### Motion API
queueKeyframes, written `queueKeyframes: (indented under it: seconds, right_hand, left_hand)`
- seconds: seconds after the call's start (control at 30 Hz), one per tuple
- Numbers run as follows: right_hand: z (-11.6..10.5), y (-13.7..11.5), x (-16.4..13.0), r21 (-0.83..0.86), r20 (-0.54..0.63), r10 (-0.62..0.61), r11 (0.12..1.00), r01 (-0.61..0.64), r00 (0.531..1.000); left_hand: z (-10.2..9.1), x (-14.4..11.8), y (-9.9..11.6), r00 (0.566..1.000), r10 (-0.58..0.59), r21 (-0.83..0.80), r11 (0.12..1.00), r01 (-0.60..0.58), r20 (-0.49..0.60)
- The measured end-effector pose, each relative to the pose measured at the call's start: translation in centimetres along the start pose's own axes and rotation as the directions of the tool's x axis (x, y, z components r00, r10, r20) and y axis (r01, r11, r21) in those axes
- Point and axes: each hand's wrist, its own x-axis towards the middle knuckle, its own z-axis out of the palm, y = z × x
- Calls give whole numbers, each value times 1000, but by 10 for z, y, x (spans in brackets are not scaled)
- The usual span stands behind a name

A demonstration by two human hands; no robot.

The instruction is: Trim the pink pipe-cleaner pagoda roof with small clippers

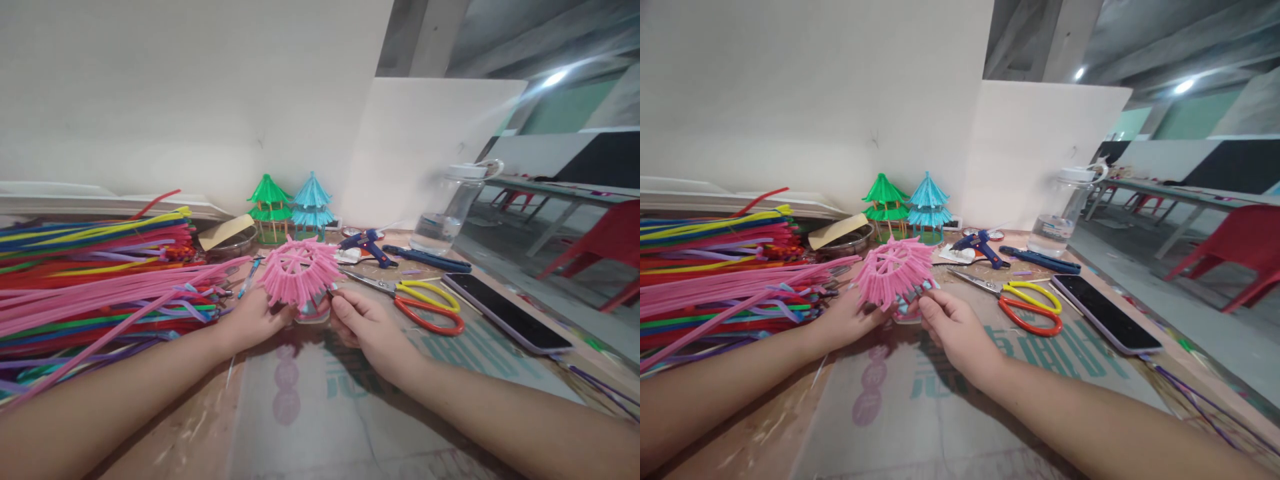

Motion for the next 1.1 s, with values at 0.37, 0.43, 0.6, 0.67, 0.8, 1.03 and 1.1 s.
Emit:
queueKeyframes:
  seconds: [0.37,0.43,0.6,0.67,0.8,1.03,1.1]
  right_hand:
    - [0,0,1,-12,13,5,1000,-4,1000]
    - [0,1,1,12,16,12,1000,-12,1000]
    - [1,2,2,26,9,3,1000,-4,1000]
    - [0,2,1,-4,5,-5,1000,5,1000]
    - [-1,2,1,17,13,15,1000,-15,1000]
    - [-2,1,0,43,40,47,998,-48,998]
    - [-2,1,0,37,49,56,998,-57,997]
  left_hand:
    - [1,-1,0,1000,18,-5,1000,-18,-2]
    - [0,0,1,1000,27,-9,1000,-27,-10]
    - [-1,0,2,1000,29,1,1000,-29,5]
    - [-1,0,1,999,45,-1,999,-45,2]
    - [1,0,0,1000,31,-1,1000,-31,-3]
    - [0,1,1,997,2,14,1000,-1,-75]
    - [0,1,1,996,4,21,1000,-2,-88]
